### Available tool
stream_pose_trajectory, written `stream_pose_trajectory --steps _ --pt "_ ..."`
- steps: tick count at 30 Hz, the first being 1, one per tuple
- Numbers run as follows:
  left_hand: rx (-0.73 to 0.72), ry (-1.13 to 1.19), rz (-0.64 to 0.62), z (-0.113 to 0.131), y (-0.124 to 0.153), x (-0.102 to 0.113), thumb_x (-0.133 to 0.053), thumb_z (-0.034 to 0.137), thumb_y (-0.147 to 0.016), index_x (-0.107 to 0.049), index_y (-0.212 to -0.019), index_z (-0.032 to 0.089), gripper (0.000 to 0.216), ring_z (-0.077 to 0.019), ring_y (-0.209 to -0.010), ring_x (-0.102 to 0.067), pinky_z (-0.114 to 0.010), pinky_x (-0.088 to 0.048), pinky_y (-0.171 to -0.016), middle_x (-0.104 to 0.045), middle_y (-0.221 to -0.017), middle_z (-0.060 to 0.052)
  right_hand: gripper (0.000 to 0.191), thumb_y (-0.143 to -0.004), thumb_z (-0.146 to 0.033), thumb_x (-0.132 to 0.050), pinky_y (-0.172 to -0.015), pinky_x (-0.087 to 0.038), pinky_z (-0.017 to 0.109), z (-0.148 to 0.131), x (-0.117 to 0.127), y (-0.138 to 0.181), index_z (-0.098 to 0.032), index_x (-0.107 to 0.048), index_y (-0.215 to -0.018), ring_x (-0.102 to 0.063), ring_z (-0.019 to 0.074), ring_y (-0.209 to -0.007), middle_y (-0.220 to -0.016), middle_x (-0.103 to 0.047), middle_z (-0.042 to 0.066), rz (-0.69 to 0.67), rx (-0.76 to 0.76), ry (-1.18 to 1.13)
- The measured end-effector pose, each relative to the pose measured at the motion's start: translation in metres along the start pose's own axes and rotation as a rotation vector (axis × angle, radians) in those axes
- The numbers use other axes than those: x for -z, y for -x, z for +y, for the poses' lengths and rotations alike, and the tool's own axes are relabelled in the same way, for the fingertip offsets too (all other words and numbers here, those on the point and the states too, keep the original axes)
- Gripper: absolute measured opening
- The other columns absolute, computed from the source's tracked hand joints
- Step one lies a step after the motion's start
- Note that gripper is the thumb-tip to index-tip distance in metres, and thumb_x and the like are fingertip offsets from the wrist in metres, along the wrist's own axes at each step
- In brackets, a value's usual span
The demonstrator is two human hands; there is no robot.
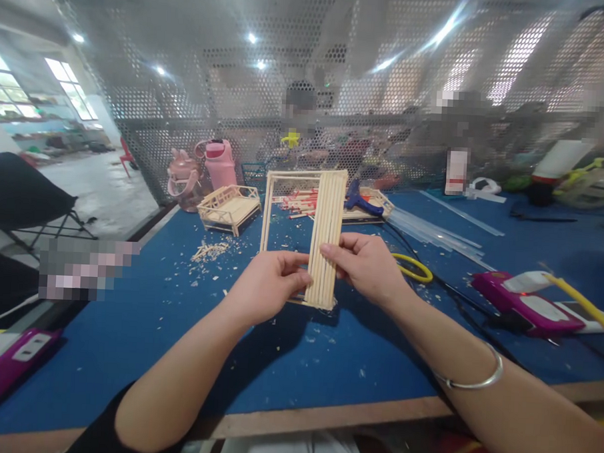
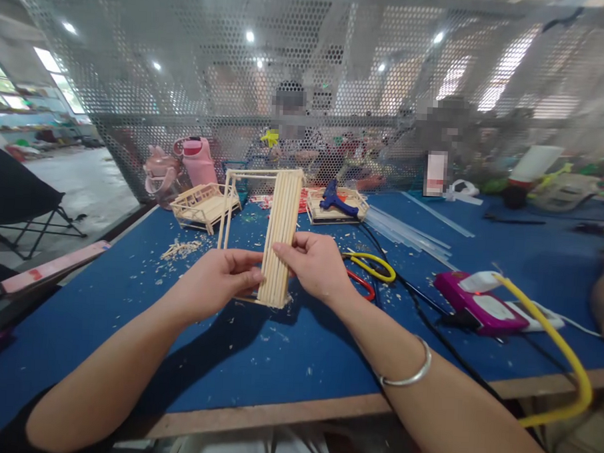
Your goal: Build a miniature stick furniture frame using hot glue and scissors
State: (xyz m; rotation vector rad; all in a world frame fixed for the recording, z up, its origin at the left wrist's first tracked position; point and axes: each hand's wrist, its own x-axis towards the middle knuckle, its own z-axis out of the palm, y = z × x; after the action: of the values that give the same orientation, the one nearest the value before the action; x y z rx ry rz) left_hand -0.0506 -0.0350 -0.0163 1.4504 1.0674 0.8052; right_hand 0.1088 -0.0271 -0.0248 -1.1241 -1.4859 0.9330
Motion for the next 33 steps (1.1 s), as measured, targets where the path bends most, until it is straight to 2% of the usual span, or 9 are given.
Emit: stream_pose_trajectory --steps 10,16,20,24,33 --pt "-0.051 -0.179 -0.021 -0.0047 -0.0002 0.0027 -0.059 0.014 -0.076 -0.068 -0.105 0.018 0.031 -0.0114 -0.058 -0.057 -0.027 -0.049 -0.065 -0.061 -0.063 0.004 0.025 -0.066 -0.040 -0.061 -0.035 -0.019 0.021 0.0035 -0.0022 0.0010 -0.015 -0.059 -0.062 -0.031 0.0043 -0.036 -0.041 -0.043 -0.008 0.001 -0.007 -0.033" --pt "-0.054 -0.188 -0.062 -0.0006 0.0022 0.0018 -0.057 0.002 -0.073 -0.056 -0.123 0.015 0.052 -0.0116 -0.067 -0.058 -0.025 -0.047 -0.067 -0.061 -0.071 0.002 0.026 -0.066 -0.041 -0.062 -0.035 -0.022 0.021 0.0042 0.0011 -0.0028 -0.015 -0.059 -0.063 -0.034 0.0051 -0.037 -0.044 -0.046 -0.006 0.017 0.016 -0.047" --pt "-0.101 -0.248 -0.104 -0.0027 0.0019 0.0023 -0.056 0.003 -0.074 -0.056 -0.124 0.017 0.052 -0.0120 -0.065 -0.057 -0.025 -0.047 -0.064 -0.060 -0.070 0.002 0.026 -0.065 -0.041 -0.062 -0.036 -0.022 0.021 0.0045 0.0009 -0.0031 -0.014 -0.061 -0.066 -0.033 0.0052 -0.037 -0.044 -0.046 -0.007 0.001 0.027 -0.042" --pt "-0.105 -0.148 -0.148 -0.0043 0.0026 0.0020 -0.056 0.004 -0.073 -0.059 -0.120 0.019 0.049 -0.0115 -0.064 -0.059 -0.025 -0.047 -0.064 -0.062 -0.068 0.003 0.027 -0.065 -0.041 -0.062 -0.037 -0.023 0.022 0.0040 0.0004 -0.0009 -0.014 -0.061 -0.067 -0.033 0.0051 -0.038 -0.045 -0.046 -0.007 -0.002 0.039 -0.037" --pt "-0.129 -0.103 -0.140 -0.0024 0.0062 -0.0029 -0.056 0.003 -0.072 -0.062 -0.117 0.019 0.049 -0.0123 -0.061 -0.062 -0.022 -0.047 -0.058 -0.067 -0.067 0.000 0.028 -0.066 -0.043 -0.061 -0.040 -0.024 0.022 0.0045 0.0002 -0.0002 -0.015 -0.059 -0.063 -0.032 0.0056 -0.042 -0.047 -0.044 -0.007 -0.002 0.037 -0.030"
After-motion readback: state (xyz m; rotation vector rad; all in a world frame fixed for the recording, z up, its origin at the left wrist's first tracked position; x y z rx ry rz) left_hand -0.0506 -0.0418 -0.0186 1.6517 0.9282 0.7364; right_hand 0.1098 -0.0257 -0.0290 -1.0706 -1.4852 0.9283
